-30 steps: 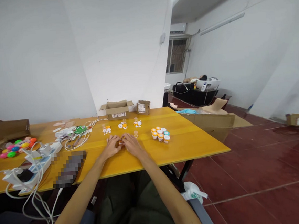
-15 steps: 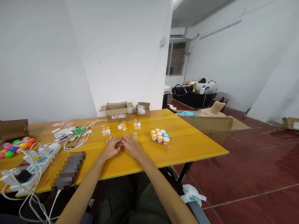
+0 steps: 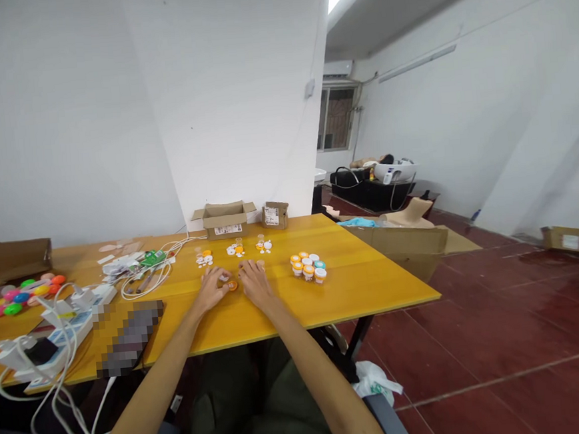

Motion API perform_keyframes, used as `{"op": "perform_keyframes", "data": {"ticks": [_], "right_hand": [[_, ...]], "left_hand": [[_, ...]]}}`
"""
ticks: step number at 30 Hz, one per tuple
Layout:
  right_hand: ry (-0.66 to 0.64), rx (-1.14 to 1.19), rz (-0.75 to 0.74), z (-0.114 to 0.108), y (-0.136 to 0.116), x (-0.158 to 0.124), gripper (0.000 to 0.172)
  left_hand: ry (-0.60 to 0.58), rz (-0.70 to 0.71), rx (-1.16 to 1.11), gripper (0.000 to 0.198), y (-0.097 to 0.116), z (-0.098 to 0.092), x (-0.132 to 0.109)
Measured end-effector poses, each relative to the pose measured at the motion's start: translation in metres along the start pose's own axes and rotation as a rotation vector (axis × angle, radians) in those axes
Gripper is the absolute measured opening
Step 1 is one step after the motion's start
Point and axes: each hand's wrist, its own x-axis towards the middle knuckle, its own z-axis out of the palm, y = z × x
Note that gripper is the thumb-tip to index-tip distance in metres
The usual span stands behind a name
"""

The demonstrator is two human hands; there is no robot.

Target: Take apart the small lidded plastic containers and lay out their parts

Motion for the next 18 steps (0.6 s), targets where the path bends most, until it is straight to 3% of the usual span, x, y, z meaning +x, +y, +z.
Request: {"op": "perform_keyframes", "data": {"ticks": [6, 18], "right_hand": [[-0.026, 0.015, -0.014, -0.002, -0.001, -0.001, 0.027], [-0.033, 0.087, -0.068, -0.008, -0.011, -0.006, 0.015]], "left_hand": [[-0.007, -0.023, 0.029, 0.006, 0.005, -0.002, -0.001], [-0.027, -0.008, 0.053, 0.01, -0.002, 0.003, 0.0]]}}
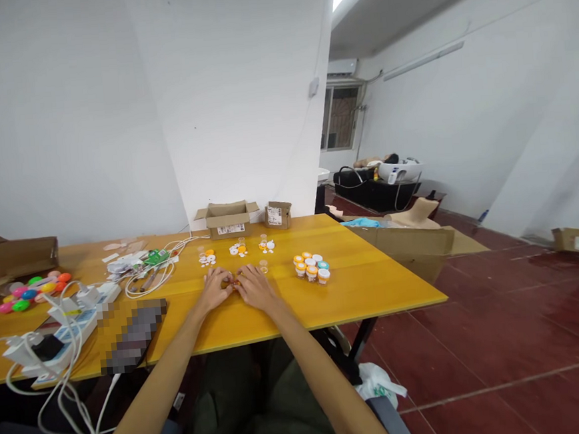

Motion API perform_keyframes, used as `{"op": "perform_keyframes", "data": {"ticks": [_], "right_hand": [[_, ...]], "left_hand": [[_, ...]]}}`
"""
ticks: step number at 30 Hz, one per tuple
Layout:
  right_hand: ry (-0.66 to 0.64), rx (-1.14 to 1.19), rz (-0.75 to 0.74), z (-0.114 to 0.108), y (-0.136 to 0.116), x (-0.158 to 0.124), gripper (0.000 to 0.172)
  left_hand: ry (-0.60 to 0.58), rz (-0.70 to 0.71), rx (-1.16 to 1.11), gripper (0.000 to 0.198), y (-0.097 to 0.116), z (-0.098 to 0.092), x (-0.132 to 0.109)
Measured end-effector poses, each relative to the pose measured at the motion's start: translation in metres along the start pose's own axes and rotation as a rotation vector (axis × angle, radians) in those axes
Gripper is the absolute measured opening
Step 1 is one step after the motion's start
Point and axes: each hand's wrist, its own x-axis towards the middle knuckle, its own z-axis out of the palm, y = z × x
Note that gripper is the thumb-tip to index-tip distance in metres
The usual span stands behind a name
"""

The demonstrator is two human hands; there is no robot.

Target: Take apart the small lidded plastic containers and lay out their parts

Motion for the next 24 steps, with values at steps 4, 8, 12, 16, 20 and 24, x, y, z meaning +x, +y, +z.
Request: {"op": "perform_keyframes", "data": {"ticks": [4, 8, 12, 16, 20, 24], "right_hand": [[-0.018, 0.014, -0.008, -0.0009, -0.0004, 0.0003, 0.014], [-0.029, 0.026, -0.022, -0.0027, -0.0006, 0.0007, 0.013], [-0.032, 0.033, -0.02, -0.0034, -0.0003, 0.0003, 0.011], [-0.035, 0.038, -0.028, -0.0038, 0.0005, 0.0002, 0.01], [-0.04, 0.038, -0.031, -0.0046, 0.0007, 0.0007, 0.011], [-0.055, 0.037, -0.026, -0.007, -0.0013, 0.001, 0.011]], "left_hand": [[-0.015, -0.009, -0.001, 0.01, -0.0002, -0.0002, 0.0004], [-0.024, -0.005, -0.001, 0.009, 0.0, -0.0008, 0.0001], [-0.029, -0.005, -0.002, 0.008, -0.0003, -0.0004, 0.0003], [-0.038, -0.007, 0.001, 0.007, -0.0002, -0.0004, 0.0004], [-0.035, 0.006, 0.008, 0.005, 0.0005, -0.001, 0.0], [-0.038, 0.003, 0.012, 0.006, 0.0021, -0.0018, -0.0001]]}}
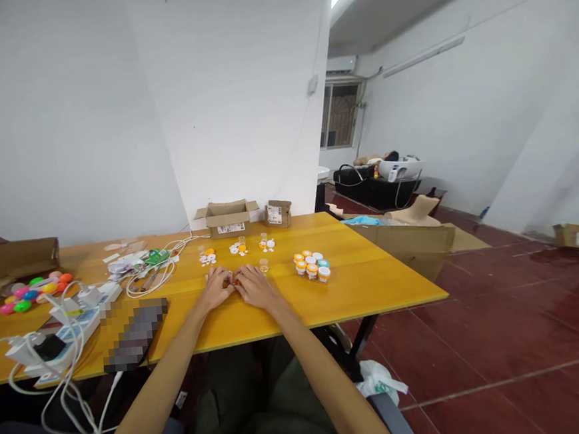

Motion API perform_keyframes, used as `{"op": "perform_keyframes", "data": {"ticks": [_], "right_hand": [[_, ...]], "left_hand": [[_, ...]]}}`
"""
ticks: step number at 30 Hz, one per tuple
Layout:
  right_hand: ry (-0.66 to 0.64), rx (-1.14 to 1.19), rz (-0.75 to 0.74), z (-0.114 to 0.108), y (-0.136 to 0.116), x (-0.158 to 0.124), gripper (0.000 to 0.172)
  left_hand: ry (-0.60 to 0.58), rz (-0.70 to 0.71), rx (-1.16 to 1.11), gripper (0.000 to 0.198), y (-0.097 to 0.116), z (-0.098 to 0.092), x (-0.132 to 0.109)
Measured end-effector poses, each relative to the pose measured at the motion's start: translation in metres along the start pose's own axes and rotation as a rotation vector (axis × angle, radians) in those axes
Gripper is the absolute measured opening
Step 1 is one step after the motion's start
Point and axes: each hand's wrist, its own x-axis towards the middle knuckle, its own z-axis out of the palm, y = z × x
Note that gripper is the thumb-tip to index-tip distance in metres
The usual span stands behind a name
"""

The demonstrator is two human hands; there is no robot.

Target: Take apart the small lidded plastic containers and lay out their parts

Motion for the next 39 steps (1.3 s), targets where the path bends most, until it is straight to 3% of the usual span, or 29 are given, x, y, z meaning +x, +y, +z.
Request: {"op": "perform_keyframes", "data": {"ticks": [14, 31, 39], "right_hand": [[-0.025, 0.043, 0.002, -0.004, -0.001, 0.001, 0.008], [-0.043, 0.112, 0.044, -0.007, -0.003, 0.002, 0.009], [0.095, 0.174, 0.094, -0.002, 0.0, 0.003, 0.006]], "left_hand": [[-0.012, -0.016, -0.113, 0.01, -0.002, -0.002, 0.002], [0.052, 0.073, -0.244, 0.016, -0.015, 0.005, 0.006], [0.097, 0.108, -0.293, 0.013, -0.01, 0.003, 0.008]]}}
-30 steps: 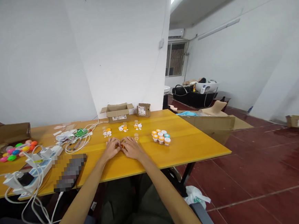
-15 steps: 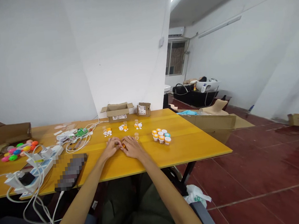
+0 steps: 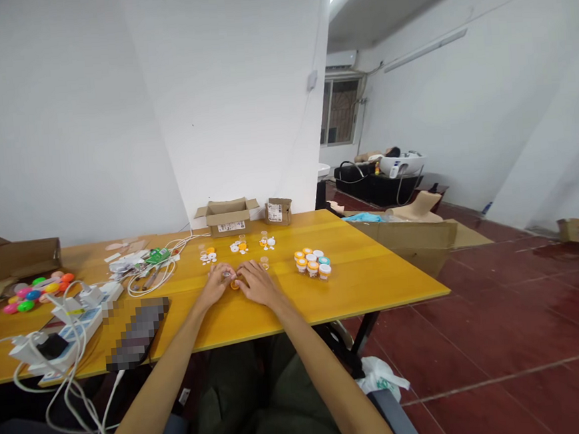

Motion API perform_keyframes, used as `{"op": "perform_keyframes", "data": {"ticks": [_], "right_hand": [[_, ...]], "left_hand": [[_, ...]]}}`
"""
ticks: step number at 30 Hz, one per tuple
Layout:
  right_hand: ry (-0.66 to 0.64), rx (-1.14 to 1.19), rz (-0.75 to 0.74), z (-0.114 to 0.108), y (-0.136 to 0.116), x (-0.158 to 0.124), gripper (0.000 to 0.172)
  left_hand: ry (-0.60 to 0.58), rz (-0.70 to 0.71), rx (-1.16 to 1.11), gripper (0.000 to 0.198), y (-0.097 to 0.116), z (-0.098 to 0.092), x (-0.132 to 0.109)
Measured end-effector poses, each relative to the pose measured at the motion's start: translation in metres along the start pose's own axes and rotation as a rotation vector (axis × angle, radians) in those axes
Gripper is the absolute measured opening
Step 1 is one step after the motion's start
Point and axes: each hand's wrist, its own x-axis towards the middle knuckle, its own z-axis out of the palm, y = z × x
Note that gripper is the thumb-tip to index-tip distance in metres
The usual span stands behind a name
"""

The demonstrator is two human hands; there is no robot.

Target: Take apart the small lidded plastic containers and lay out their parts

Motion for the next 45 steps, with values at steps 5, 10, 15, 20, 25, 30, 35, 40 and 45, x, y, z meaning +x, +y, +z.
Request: {"op": "perform_keyframes", "data": {"ticks": [5, 10, 15, 20, 25, 30, 35, 40, 45], "right_hand": [[0.062, 0.057, 0.015, 0.001, 0.005, 0.0, 0.012], [0.093, 0.08, 0.005, 0.002, 0.008, 0.0, 0.014], [0.103, -0.014, 0.025, 0.004, 0.01, -0.001, 0.017], [0.12, -0.139, 0.075, 0.008, 0.014, -0.002, 0.017], [0.06, -0.179, 0.078, 0.011, 0.017, -0.002, 0.018], [0.01, -0.158, 0.062, 0.013, 0.02, -0.003, 0.018], [-0.003, -0.152, 0.064, 0.013, 0.02, -0.003, 0.018], [0.003, -0.155, 0.077, 0.01, 0.015, -0.002, 0.019], [0.021, -0.126, 0.076, 0.006, 0.01, -0.003, 0.017]], "left_hand": [[0.0, 0.031, -0.047, 0.016, 0.0, 0.003, 0.0], [0.027, 0.062, -0.06, 0.017, -0.005, 0.007, 0.003], [0.042, 0.022, -0.015, 0.012, -0.001, 0.005, 0.003], [0.054, -0.04, 0.07, 0.003, 0.009, 0.001, -0.002], [0.002, -0.009, 0.131, 0.006, 0.009, 0.001, -0.005], [-0.033, 0.005, 0.159, 0.006, 0.003, 0.005, -0.005], [-0.026, 0.013, 0.157, 0.007, 0.001, 0.005, -0.005], [-0.057, 0.012, 0.141, 0.008, 0.004, 0.004, -0.005], [-0.068, -0.001, 0.109, 0.013, 0.004, 0.005, -0.005]]}}
